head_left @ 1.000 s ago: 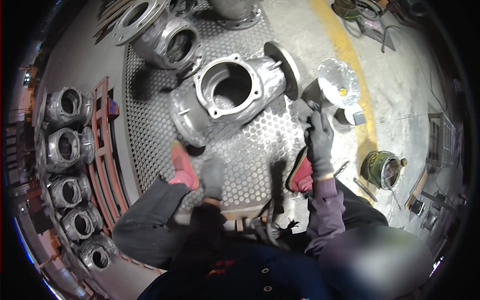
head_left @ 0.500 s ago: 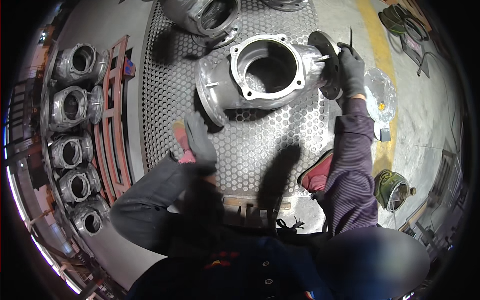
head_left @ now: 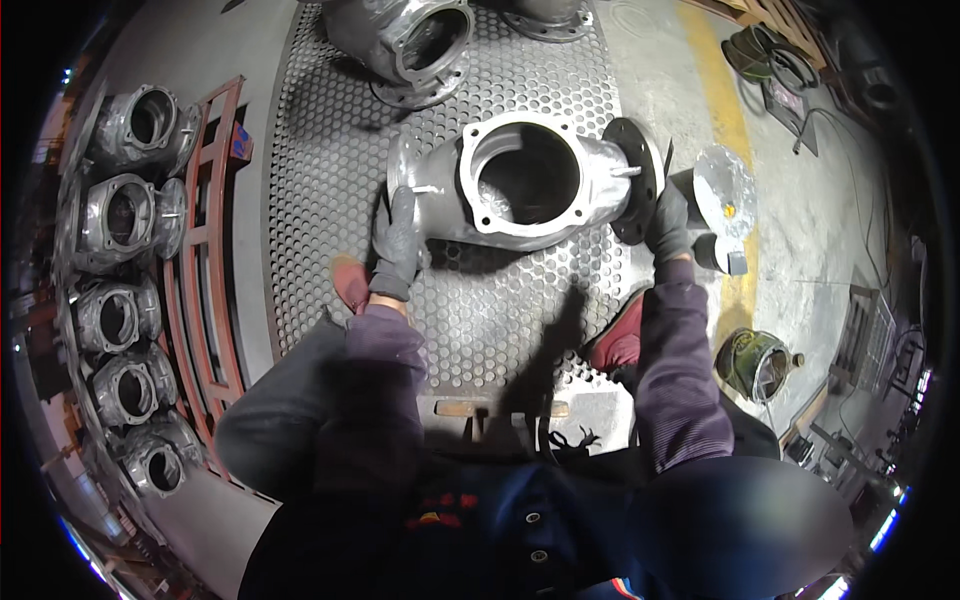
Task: Smoothing and finishing metal valve body castings using a pneumatic rotary tool.
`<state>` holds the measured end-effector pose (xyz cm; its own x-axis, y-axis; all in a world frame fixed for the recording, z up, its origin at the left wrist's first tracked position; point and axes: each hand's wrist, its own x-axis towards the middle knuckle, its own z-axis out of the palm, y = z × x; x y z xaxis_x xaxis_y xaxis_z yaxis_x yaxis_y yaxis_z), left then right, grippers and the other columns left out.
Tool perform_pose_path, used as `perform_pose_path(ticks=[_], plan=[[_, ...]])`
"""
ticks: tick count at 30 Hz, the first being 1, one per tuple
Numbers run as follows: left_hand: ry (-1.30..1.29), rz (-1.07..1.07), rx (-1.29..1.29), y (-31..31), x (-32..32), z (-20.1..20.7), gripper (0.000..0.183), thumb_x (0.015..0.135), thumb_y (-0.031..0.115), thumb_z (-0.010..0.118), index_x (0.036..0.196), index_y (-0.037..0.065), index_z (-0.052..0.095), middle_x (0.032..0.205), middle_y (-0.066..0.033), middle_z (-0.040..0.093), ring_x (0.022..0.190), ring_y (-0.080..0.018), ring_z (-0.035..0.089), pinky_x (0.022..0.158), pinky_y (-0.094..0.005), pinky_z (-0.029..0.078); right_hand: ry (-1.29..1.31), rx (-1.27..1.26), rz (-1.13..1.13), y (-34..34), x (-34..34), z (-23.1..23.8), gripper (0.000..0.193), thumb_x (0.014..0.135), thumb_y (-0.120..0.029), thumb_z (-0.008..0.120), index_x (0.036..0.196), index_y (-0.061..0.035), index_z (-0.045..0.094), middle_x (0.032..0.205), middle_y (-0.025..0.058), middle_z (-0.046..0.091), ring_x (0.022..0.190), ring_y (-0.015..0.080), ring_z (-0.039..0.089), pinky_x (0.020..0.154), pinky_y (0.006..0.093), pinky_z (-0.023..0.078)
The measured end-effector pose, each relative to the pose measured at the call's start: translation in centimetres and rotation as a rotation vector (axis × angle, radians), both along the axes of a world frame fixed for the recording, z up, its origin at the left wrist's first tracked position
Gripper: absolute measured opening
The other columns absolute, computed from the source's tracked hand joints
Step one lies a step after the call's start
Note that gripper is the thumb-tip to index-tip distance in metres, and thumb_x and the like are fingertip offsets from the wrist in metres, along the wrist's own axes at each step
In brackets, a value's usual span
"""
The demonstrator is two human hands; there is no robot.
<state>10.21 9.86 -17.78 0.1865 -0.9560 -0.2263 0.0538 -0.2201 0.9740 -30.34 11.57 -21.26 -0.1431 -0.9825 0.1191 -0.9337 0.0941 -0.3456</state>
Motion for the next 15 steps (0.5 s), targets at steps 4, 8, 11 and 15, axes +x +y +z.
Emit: perform_pose_path(ticks=[4,8,11,15], plan=[[-0.395,-0.141,0.104,5.4,4.1,-1.8,0.050,0.095,0.038,0.053,0.131,0.004,0.048,0.102,-0.0094,0.060,0.074,-0.0135,0.058,0.059,-0.0268,0.047,-0.273,-0.002,-0.180,8.1,4.7,2.3,0.033,0.089,-0.025,0.053,0.110,-0.0010,0.059,0.100,0.0226,0.065,0.092,0.0379,0.064,0.075,0.0428,0.050],[0.019,-0.048,0.249,10.8,8.8,-6.9,0.042,0.098,0.036,0.044,0.115,-0.001,0.056,0.089,-0.0093,0.058,0.075,-0.0166,0.053,0.068,-0.0294,0.046,-0.226,-0.060,-0.206,15.0,5.9,1.4,0.030,0.088,-0.020,0.054,0.111,-0.0011,0.059,0.102,0.0223,0.065,0.095,0.0382,0.062,0.078,0.0430,0.050],[-0.570,-0.324,0.008,14.6,9.0,-6.0,0.042,0.095,0.021,0.053,0.134,0.009,0.046,0.123,-0.0153,0.053,0.103,-0.0268,0.057,0.080,-0.0373,0.048,-0.123,-0.093,-0.258,19.1,7.9,2.7,0.033,0.087,-0.020,0.056,0.115,-0.0010,0.058,0.109,0.0207,0.063,0.099,0.0383,0.061,0.084,0.0400,0.050],[-1.240,-0.495,-0.504,12.6,9.4,-5.5,0.040,0.090,0.015,0.051,0.129,0.003,0.050,0.118,-0.0172,0.056,0.102,-0.0304,0.058,0.084,-0.0405,0.048,-0.934,-0.345,-0.677,19.3,8.6,1.3,0.035,0.089,-0.021,0.056,0.119,-0.0014,0.057,0.116,0.0154,0.062,0.107,0.0274,0.059,0.089,0.0350,0.047]])
